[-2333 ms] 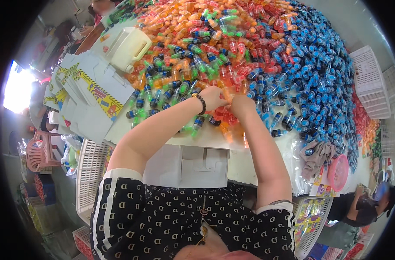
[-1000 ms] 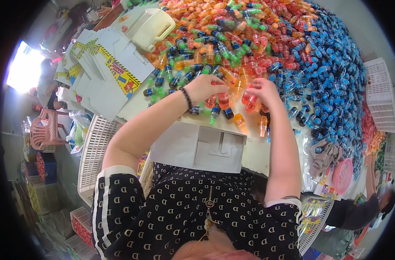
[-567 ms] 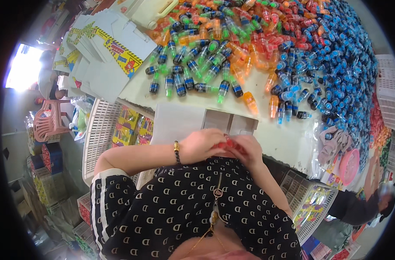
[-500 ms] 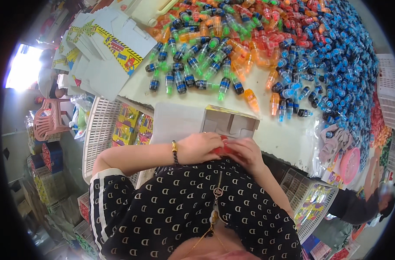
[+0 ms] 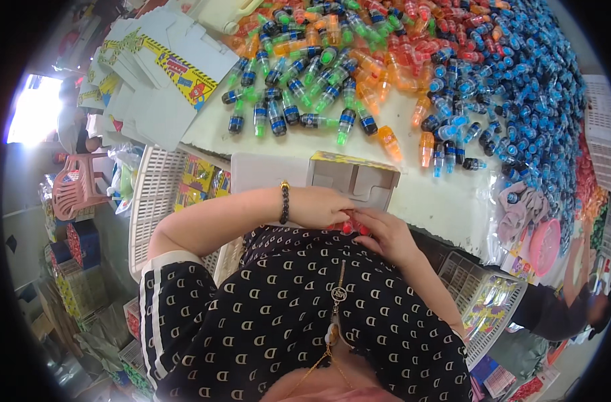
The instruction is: Sorting and packaging small colorful containers into boxes and then into plastic bags.
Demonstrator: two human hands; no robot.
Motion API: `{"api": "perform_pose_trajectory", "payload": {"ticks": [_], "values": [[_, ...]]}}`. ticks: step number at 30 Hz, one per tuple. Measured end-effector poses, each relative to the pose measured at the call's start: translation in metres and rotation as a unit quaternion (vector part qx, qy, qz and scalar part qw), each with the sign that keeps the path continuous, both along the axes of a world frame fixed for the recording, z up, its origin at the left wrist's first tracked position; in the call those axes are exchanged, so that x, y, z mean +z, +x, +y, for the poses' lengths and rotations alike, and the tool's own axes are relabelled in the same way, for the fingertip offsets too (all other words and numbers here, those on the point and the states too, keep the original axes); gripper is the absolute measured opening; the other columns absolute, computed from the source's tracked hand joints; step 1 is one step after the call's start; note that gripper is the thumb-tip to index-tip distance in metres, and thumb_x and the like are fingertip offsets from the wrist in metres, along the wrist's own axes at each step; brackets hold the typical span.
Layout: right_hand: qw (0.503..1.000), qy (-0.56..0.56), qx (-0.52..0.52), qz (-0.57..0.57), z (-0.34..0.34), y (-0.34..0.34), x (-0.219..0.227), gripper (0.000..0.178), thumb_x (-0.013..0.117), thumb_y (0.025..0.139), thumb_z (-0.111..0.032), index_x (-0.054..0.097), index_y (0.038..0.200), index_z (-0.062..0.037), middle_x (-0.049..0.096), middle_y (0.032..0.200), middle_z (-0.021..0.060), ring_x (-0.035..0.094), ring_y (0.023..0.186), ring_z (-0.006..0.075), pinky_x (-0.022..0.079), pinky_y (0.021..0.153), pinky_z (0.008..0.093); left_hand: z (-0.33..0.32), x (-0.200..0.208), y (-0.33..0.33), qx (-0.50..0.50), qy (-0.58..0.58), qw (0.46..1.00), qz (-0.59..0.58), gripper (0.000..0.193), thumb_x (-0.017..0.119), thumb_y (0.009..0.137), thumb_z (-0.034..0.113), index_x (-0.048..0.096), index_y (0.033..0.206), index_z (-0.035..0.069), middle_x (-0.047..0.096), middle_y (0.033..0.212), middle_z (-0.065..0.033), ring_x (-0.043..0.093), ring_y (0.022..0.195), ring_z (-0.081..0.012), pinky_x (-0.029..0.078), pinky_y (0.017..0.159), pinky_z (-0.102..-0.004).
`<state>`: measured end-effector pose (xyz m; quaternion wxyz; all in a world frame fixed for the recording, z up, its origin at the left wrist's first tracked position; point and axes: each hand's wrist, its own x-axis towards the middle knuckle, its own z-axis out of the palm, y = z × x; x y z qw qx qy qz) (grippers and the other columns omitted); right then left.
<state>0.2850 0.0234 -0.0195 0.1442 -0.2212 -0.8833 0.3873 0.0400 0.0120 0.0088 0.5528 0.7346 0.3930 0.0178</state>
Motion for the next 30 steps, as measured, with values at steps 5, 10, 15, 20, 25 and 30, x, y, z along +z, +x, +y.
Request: {"api": "perform_pose_trajectory", "payload": {"ticks": [5, 10, 15, 20, 25, 30], "values": [[0.999, -0.015, -0.02, 0.021, 0.006, 0.002, 0.013, 0.042, 0.069, 0.082, -0.019, 0.059, 0.12, -0.0045, 0.062, 0.117, 0.0142, 0.062, 0.103, 0.0328, 0.05, 0.088, 0.0388, 0.006, 0.013, 0.003, 0.011, -0.058, 0.998, 0.028, 0.046, 0.049, 0.097, 0.027, 0.044, 0.136, 0.004, 0.062, 0.113, -0.0224, 0.061, 0.102, -0.0356, 0.047, 0.09, -0.0418], [0.958, 0.04, -0.275, 0.067, 0.111, -0.001, 0.035, 0.026, 0.056, 0.092, -0.01, 0.061, 0.117, -0.004, 0.064, 0.112, 0.0149, 0.062, 0.104, 0.0297, 0.05, 0.088, 0.0373, 0.03, 0.03, -0.019, 0.134, 0.026, 0.98, -0.147, 0.045, 0.05, 0.094, 0.028, 0.049, 0.131, 0.002, 0.064, 0.115, -0.0194, 0.062, 0.106, -0.0314, 0.046, 0.095, -0.0375], [0.903, 0.327, -0.279, 0.012, 0.251, -0.045, 0.021, 0.04, 0.052, 0.089, -0.001, 0.053, 0.129, -0.0086, 0.05, 0.133, 0.0176, 0.052, 0.119, 0.0328, 0.045, 0.096, 0.0415, 0.086, 0.042, -0.034, 0.264, 0.079, 0.959, -0.063, 0.039, 0.057, 0.094, 0.018, 0.053, 0.128, 0.0, 0.066, 0.115, -0.013, 0.063, 0.105, -0.0188, 0.048, 0.093, -0.0308], [0.839, 0.456, -0.277, -0.105, 0.317, -0.073, -0.019, 0.044, 0.045, 0.088, -0.001, 0.054, 0.13, -0.0112, 0.053, 0.128, 0.0168, 0.052, 0.117, 0.0348, 0.044, 0.097, 0.0413, 0.107, 0.039, -0.066, 0.385, 0.132, 0.911, -0.063, 0.034, 0.06, 0.092, 0.016, 0.058, 0.122, 0.0, 0.067, 0.108, -0.0092, 0.062, 0.1, -0.0128, 0.049, 0.089, -0.0275], [0.873, 0.403, -0.237, -0.143, 0.304, -0.07, -0.002, 0.029, 0.057, 0.085, -0.011, 0.063, 0.114, -0.0128, 0.061, 0.092, 0.011, 0.062, 0.087, 0.03, 0.051, 0.074, 0.0416, 0.106, 0.041, -0.08, 0.384, 0.217, 0.897, -0.013, 0.045, 0.065, 0.088, 0.02, 0.054, 0.126, 0.001, 0.063, 0.115, -0.0118, 0.062, 0.106, -0.0216, 0.049, 0.091, -0.0327], [0.949, 0.293, -0.109, -0.041, 0.203, -0.097, 0.078, 0.039, 0.071, 0.08, -0.012, 0.061, 0.117, -0.0074, 0.063, 0.094, 0.0116, 0.064, 0.085, 0.0292, 0.052, 0.072, 0.038, 0.11, 0.033, -0.059, 0.292, 0.467, 0.834, 0.035, 0.062, 0.067, 0.084, 0.024, 0.041, 0.137, 0.005, 0.059, 0.122, -0.0173, 0.058, 0.109, -0.0369, 0.047, 0.095, -0.0406]]}}
